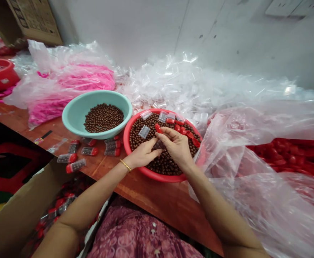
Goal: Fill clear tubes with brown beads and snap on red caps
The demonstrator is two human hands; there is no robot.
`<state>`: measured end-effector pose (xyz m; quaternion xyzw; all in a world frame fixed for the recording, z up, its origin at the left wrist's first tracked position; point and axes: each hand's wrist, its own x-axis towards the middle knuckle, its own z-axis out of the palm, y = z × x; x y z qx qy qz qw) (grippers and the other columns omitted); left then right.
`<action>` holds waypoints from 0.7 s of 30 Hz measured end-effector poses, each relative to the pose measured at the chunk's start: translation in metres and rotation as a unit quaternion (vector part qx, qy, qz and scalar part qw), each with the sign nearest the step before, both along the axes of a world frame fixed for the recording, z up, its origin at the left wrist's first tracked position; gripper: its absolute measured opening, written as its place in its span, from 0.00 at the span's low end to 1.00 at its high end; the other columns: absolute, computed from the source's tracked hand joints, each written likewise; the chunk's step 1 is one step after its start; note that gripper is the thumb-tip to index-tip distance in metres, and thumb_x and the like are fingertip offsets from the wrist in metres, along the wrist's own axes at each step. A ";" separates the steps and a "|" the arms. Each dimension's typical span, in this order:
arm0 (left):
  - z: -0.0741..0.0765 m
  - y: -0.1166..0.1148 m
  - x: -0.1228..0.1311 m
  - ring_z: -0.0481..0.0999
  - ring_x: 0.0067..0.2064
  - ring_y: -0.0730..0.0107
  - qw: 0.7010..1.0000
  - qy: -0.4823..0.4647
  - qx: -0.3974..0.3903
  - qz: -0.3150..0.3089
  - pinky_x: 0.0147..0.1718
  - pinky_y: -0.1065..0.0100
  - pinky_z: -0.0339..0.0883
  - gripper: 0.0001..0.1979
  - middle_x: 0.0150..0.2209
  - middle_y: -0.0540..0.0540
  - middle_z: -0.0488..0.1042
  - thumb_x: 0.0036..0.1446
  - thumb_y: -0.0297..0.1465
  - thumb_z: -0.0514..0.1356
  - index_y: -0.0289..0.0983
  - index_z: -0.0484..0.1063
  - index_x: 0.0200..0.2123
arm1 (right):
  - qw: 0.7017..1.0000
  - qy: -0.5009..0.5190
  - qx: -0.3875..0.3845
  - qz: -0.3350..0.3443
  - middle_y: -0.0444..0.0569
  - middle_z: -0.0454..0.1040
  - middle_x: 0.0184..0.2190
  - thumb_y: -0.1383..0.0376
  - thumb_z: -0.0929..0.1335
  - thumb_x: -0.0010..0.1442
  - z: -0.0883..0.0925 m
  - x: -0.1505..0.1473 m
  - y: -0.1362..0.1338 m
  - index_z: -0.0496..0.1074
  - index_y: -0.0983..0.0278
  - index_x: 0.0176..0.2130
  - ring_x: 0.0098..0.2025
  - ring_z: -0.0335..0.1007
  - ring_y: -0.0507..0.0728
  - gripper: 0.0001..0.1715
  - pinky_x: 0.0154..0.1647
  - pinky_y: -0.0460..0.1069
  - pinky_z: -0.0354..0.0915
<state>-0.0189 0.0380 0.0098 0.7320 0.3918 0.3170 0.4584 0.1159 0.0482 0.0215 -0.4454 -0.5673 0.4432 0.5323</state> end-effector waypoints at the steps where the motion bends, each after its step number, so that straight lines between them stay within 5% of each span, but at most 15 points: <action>1: 0.000 0.000 0.000 0.69 0.32 0.72 1.000 -0.001 0.001 0.007 0.33 0.70 0.64 0.13 0.31 0.49 0.69 0.56 0.31 0.53 0.34 0.64 0.44 | 0.999 -0.026 0.020 -0.007 0.45 0.77 0.35 0.60 0.68 0.52 -0.001 -0.001 -0.002 0.75 0.63 0.37 0.37 0.73 0.54 0.13 0.41 0.49 0.69; 5: -0.001 0.000 -0.003 0.67 0.30 0.73 0.999 -0.011 -0.003 0.045 0.30 0.71 0.62 0.07 0.27 0.50 0.66 0.58 0.32 0.51 0.34 0.63 0.35 | 0.992 -0.111 0.062 -0.002 0.44 0.76 0.44 0.63 0.64 0.56 0.001 0.008 -0.007 0.75 0.61 0.44 0.47 0.71 0.55 0.16 0.53 0.52 0.65; 12: -0.004 0.001 -0.005 0.68 0.33 0.72 1.000 -0.025 0.000 0.017 0.34 0.69 0.63 0.09 0.30 0.49 0.69 0.56 0.35 0.53 0.34 0.65 0.35 | 0.980 -0.123 -0.013 0.158 0.47 0.73 0.48 0.59 0.67 0.55 0.013 0.037 0.003 0.72 0.62 0.49 0.49 0.71 0.58 0.22 0.53 0.55 0.66; 16: -0.005 0.002 -0.004 0.69 0.39 0.68 0.998 -0.056 0.009 0.024 0.40 0.67 0.63 0.16 0.37 0.46 0.71 0.52 0.35 0.58 0.33 0.66 0.42 | 0.973 -0.209 0.047 0.084 0.47 0.72 0.49 0.60 0.63 0.59 0.008 0.029 -0.007 0.71 0.62 0.50 0.49 0.70 0.57 0.21 0.55 0.54 0.64; 21: -0.004 0.000 -0.006 0.68 0.35 0.69 0.999 -0.041 0.012 0.029 0.36 0.69 0.63 0.14 0.34 0.48 0.71 0.53 0.39 0.57 0.33 0.67 0.37 | 0.957 -0.256 0.138 0.010 0.47 0.71 0.51 0.62 0.60 0.61 -0.007 0.012 -0.032 0.68 0.63 0.54 0.50 0.70 0.55 0.23 0.55 0.51 0.64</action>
